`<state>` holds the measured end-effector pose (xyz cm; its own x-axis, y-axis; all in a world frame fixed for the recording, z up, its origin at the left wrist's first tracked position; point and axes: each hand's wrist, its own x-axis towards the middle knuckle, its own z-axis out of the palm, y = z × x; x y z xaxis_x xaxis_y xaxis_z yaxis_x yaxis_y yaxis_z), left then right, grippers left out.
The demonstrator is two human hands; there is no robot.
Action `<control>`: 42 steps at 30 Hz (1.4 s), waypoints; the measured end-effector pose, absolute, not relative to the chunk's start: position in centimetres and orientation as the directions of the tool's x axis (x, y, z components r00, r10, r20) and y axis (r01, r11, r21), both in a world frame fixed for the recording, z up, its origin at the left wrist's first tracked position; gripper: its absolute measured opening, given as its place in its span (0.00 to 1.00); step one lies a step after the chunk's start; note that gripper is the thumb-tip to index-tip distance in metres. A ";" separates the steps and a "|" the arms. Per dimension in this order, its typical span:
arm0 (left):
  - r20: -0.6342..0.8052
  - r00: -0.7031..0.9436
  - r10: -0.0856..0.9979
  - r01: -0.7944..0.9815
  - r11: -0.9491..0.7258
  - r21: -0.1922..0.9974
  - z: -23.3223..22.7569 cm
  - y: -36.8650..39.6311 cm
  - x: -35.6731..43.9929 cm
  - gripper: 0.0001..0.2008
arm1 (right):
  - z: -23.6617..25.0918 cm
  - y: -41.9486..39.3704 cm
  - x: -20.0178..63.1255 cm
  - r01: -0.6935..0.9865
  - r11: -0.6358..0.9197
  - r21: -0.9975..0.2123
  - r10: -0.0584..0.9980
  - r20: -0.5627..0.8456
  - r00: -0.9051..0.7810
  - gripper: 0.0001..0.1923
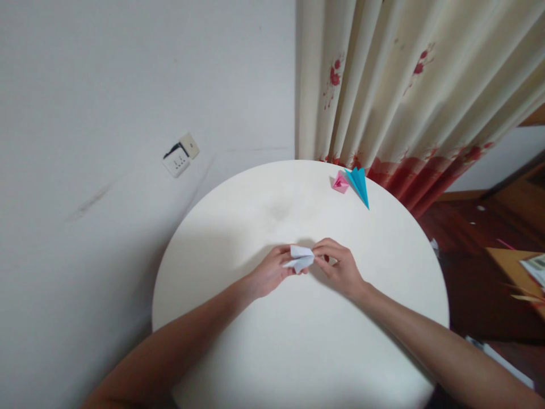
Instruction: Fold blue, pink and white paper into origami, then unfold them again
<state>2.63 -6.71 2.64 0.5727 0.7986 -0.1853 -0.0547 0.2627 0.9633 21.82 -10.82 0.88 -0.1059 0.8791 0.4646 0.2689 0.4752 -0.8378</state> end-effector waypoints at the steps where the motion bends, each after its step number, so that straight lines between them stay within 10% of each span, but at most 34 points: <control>1: -0.203 0.593 0.779 -0.056 0.292 0.955 2.5 -6.6 2.7 0.15 | 1.0 -10.8 21.8 0.261 0.436 -0.861 0.899 0.432 -0.078 0.08; 14: -0.023 0.407 0.913 0.130 -0.033 0.991 1.7 -6.5 3.4 0.18 | 0.5 -10.1 21.0 -0.105 0.033 -0.994 0.997 0.026 0.071 0.18; 31: -0.029 0.396 0.918 -0.086 0.069 0.994 1.3 -6.4 3.6 0.24 | 0.4 -10.0 20.7 -0.118 0.152 -0.981 0.983 0.138 0.121 0.16; 42: 0.110 0.392 0.913 -0.071 -0.089 0.994 1.4 -6.3 3.3 0.07 | 0.8 -10.4 21.1 -0.059 0.182 -0.982 0.977 0.174 0.120 0.07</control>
<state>3.33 -6.34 1.37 0.3923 0.9133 0.1097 -0.0711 -0.0888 0.9935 21.09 -10.42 0.77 0.1201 0.9775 0.1736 -0.0589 0.1815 -0.9816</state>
